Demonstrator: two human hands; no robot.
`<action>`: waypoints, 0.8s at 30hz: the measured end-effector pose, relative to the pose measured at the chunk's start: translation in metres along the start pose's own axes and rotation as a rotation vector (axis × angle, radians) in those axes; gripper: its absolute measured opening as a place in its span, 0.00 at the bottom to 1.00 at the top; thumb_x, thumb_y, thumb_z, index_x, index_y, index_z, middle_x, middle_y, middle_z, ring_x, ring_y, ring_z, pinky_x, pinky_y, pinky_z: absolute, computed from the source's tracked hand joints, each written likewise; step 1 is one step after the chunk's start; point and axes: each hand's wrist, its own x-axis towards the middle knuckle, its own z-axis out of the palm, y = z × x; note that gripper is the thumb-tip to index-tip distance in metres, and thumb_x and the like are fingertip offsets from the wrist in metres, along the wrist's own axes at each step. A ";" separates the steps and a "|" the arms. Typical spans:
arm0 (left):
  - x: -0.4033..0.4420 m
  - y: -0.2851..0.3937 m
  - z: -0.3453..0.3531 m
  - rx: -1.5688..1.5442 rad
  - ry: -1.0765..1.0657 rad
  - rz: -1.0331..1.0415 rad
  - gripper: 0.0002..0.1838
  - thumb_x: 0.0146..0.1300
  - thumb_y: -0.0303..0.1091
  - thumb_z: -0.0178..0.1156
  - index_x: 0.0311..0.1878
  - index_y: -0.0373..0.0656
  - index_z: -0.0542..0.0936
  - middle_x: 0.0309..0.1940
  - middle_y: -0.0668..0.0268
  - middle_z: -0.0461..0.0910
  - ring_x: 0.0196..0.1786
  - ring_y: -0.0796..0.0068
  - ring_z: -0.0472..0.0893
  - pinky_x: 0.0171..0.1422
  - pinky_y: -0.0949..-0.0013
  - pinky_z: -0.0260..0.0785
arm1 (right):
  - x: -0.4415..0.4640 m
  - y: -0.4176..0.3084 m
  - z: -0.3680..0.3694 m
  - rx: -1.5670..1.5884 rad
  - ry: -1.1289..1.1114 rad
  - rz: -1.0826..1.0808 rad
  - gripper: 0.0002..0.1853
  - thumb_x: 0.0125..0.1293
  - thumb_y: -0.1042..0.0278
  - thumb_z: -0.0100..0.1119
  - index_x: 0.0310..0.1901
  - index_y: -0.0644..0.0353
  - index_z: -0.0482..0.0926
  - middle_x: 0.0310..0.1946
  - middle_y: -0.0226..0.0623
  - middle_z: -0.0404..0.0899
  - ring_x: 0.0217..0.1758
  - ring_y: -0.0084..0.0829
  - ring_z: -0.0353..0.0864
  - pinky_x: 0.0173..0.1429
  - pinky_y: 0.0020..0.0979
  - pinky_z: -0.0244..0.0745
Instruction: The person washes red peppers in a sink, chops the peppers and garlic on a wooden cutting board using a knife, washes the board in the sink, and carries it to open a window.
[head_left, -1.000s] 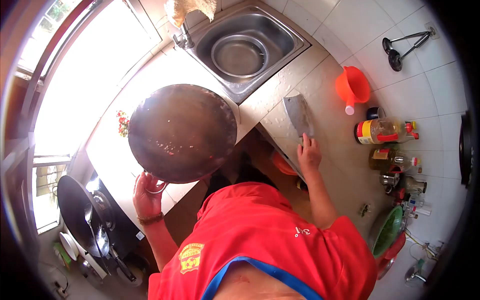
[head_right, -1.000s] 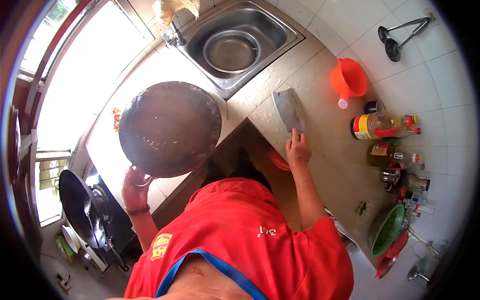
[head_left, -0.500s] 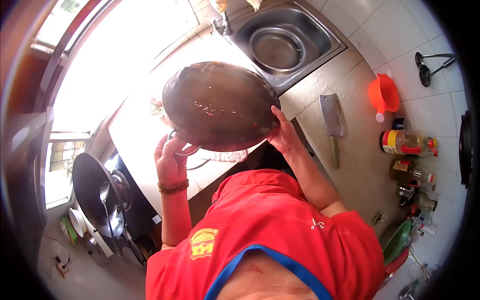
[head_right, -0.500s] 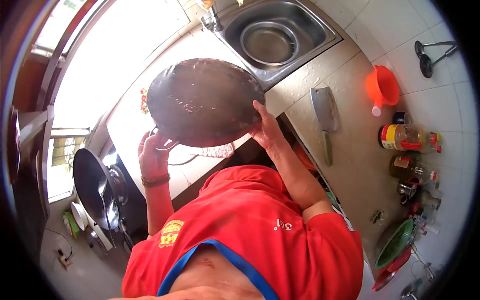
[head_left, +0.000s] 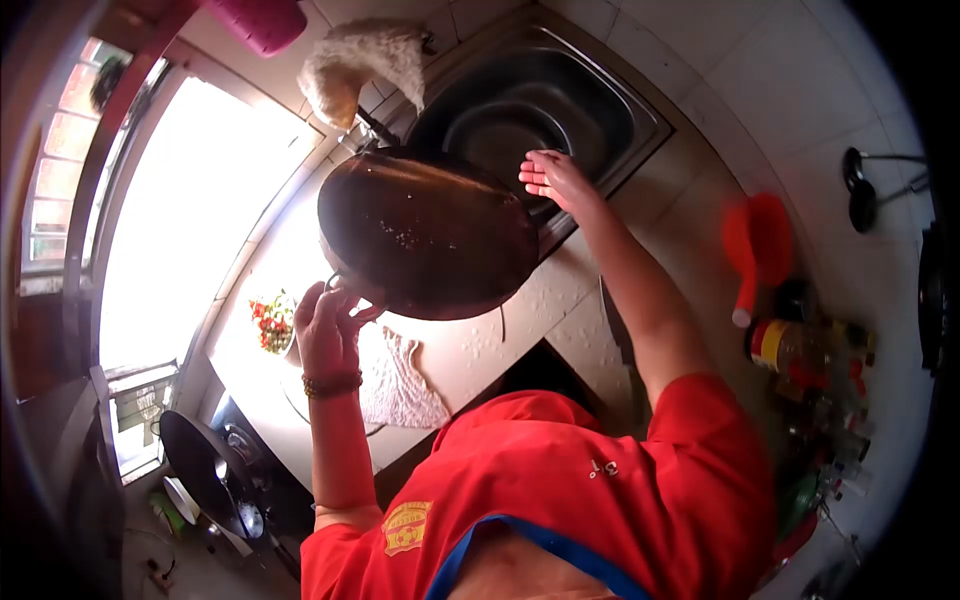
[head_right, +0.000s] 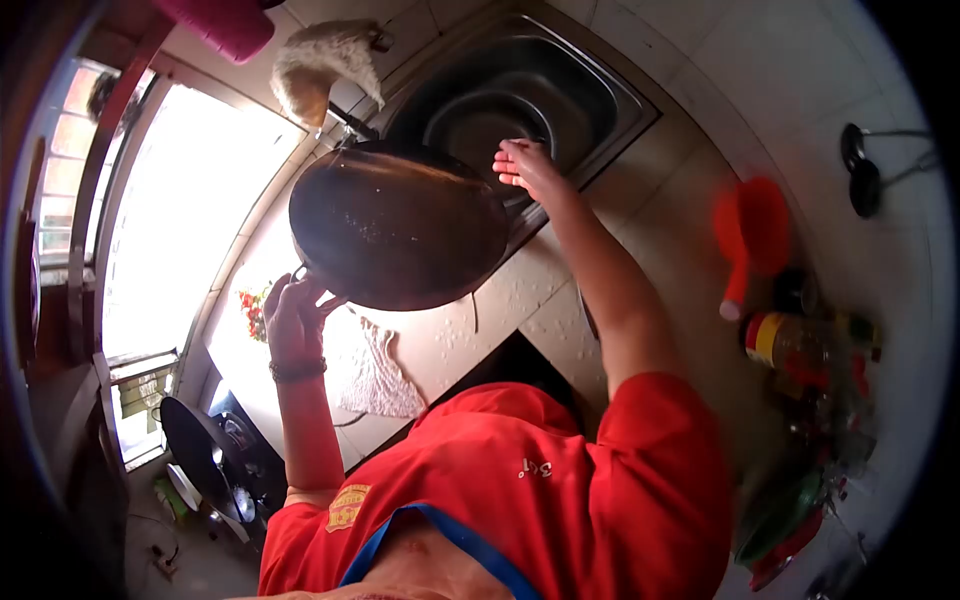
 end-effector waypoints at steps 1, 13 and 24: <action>0.005 -0.001 0.008 0.050 0.048 -0.029 0.05 0.60 0.21 0.46 0.38 0.34 0.72 0.41 0.45 0.80 0.46 0.52 0.82 0.44 0.51 0.82 | 0.038 0.013 -0.003 0.075 0.068 0.058 0.17 0.68 0.56 0.55 0.51 0.57 0.71 0.46 0.35 0.75 0.49 0.32 0.77 0.52 0.38 0.73; 0.026 -0.005 0.044 0.079 0.045 -0.068 0.06 0.60 0.19 0.46 0.40 0.32 0.72 0.39 0.53 0.78 0.50 0.52 0.81 0.49 0.47 0.81 | 0.054 -0.031 0.025 0.662 -0.544 0.177 0.16 0.69 0.57 0.52 0.40 0.64 0.80 0.32 0.41 0.83 0.38 0.37 0.83 0.48 0.34 0.79; 0.037 0.000 0.087 0.154 -0.014 -0.116 0.06 0.61 0.19 0.48 0.39 0.29 0.73 0.38 0.56 0.78 0.45 0.62 0.81 0.51 0.48 0.80 | 0.003 -0.006 0.095 -0.318 -0.848 -0.527 0.27 0.75 0.52 0.35 0.69 0.59 0.59 0.73 0.40 0.51 0.75 0.38 0.53 0.74 0.34 0.52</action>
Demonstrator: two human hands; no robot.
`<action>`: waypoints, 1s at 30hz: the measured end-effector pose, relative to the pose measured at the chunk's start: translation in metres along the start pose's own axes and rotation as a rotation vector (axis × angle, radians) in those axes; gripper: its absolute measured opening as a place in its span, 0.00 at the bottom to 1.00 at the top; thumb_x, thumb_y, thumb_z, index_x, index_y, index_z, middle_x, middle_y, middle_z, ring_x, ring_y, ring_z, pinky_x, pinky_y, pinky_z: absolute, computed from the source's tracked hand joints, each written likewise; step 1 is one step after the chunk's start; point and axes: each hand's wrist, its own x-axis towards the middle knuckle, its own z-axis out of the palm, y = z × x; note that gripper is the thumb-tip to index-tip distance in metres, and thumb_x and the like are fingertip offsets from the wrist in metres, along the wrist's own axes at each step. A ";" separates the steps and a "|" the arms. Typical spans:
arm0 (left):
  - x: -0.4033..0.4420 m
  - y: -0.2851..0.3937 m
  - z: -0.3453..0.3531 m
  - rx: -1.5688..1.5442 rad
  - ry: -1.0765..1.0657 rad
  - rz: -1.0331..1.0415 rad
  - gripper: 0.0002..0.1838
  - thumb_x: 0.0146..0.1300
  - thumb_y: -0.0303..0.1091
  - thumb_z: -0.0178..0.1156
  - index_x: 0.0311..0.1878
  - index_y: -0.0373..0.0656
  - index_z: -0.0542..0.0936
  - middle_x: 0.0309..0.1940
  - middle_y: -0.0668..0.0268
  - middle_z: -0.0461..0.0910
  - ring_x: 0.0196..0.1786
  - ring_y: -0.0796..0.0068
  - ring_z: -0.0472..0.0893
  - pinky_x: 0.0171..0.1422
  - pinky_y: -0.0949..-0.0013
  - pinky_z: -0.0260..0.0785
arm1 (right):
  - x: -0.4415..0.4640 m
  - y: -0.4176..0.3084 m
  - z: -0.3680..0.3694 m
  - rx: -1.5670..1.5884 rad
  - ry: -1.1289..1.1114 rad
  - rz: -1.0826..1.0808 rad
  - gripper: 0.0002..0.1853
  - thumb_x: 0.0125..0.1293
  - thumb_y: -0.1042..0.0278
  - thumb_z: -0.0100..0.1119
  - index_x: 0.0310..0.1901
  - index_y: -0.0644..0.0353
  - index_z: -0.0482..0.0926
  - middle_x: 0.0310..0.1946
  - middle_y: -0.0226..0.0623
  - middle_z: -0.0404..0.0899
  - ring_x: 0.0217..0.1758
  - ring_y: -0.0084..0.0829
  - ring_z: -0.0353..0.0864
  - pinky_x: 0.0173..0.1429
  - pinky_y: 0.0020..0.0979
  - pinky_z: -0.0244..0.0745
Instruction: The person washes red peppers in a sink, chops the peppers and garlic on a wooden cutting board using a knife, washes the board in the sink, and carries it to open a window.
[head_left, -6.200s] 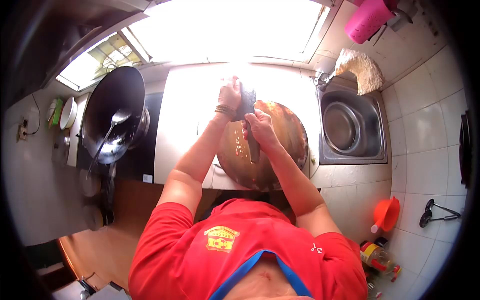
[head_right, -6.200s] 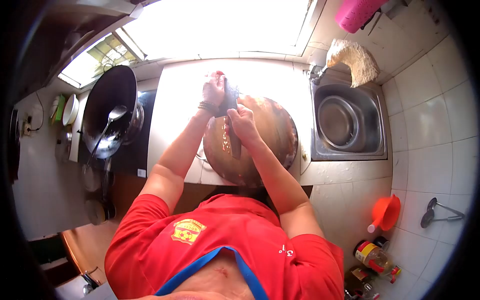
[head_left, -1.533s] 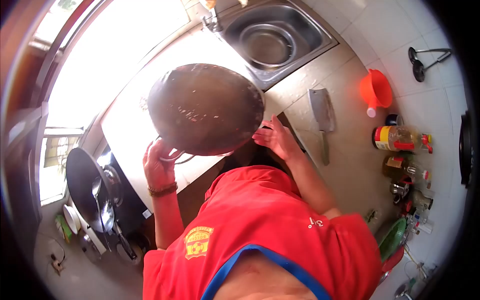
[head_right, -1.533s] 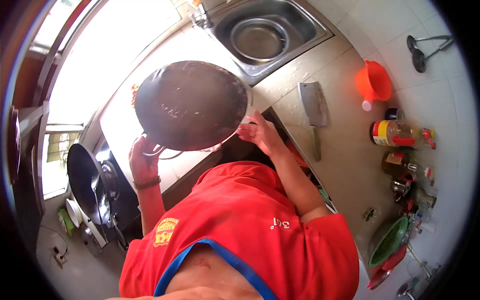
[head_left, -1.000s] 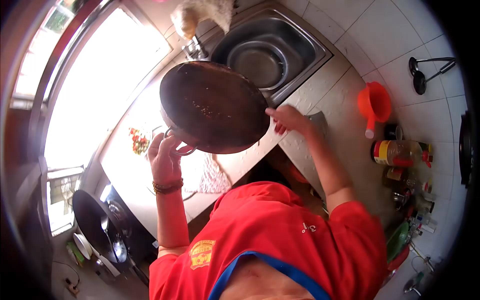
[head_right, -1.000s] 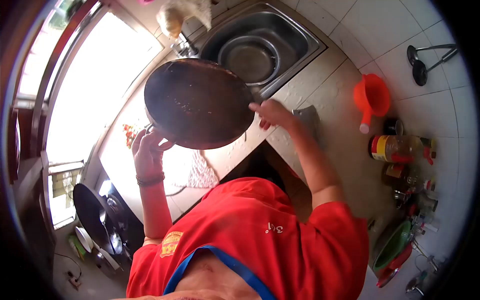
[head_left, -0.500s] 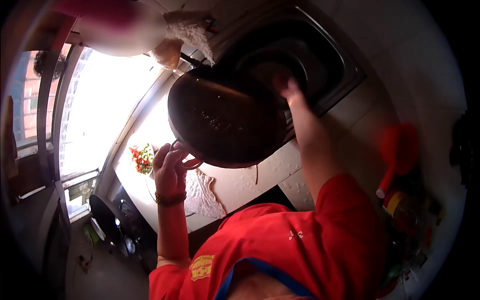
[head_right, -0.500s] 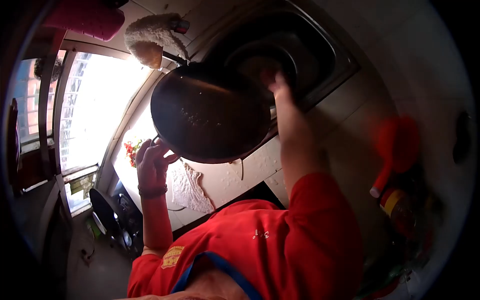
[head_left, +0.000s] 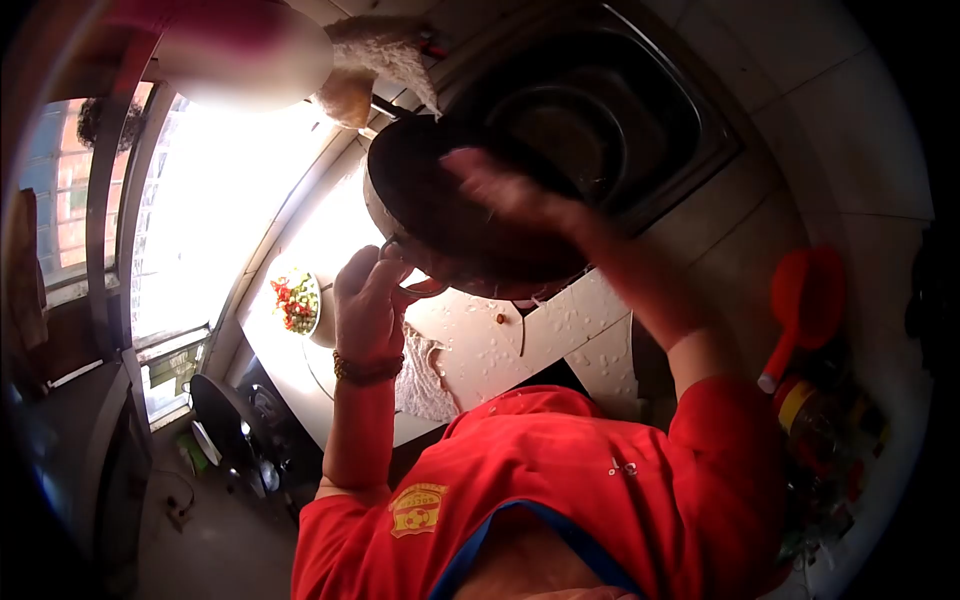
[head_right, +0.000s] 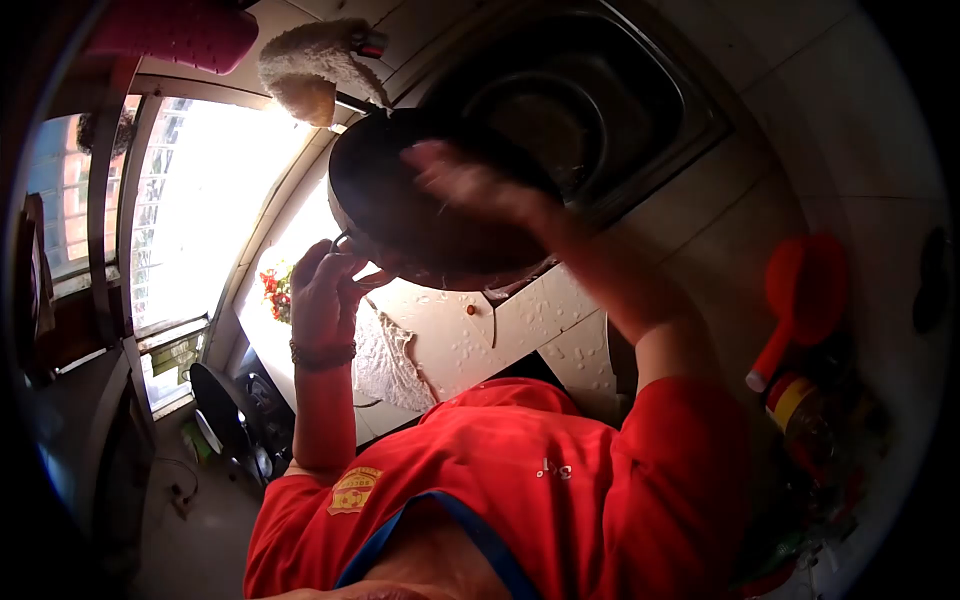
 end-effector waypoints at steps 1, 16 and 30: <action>-0.001 0.001 0.003 -0.002 0.007 0.006 0.06 0.61 0.19 0.48 0.39 0.29 0.73 0.38 0.56 0.78 0.45 0.62 0.81 0.51 0.48 0.80 | -0.005 0.049 -0.034 -0.290 0.098 0.252 0.27 0.75 0.52 0.35 0.69 0.59 0.59 0.71 0.43 0.56 0.74 0.37 0.56 0.74 0.34 0.52; -0.010 -0.002 0.000 -0.030 0.094 -0.009 0.04 0.60 0.17 0.49 0.36 0.32 0.73 0.38 0.58 0.77 0.45 0.66 0.80 0.49 0.61 0.80 | -0.003 -0.001 -0.064 0.249 0.432 0.266 0.22 0.71 0.54 0.50 0.54 0.65 0.76 0.53 0.41 0.77 0.60 0.36 0.75 0.61 0.32 0.71; -0.013 -0.011 -0.016 0.016 0.099 -0.017 0.04 0.60 0.17 0.47 0.32 0.33 0.71 0.40 0.57 0.77 0.49 0.63 0.80 0.50 0.60 0.80 | -0.017 0.264 -0.172 -0.899 0.330 0.662 0.22 0.74 0.57 0.39 0.62 0.58 0.68 0.61 0.41 0.70 0.65 0.33 0.68 0.67 0.30 0.63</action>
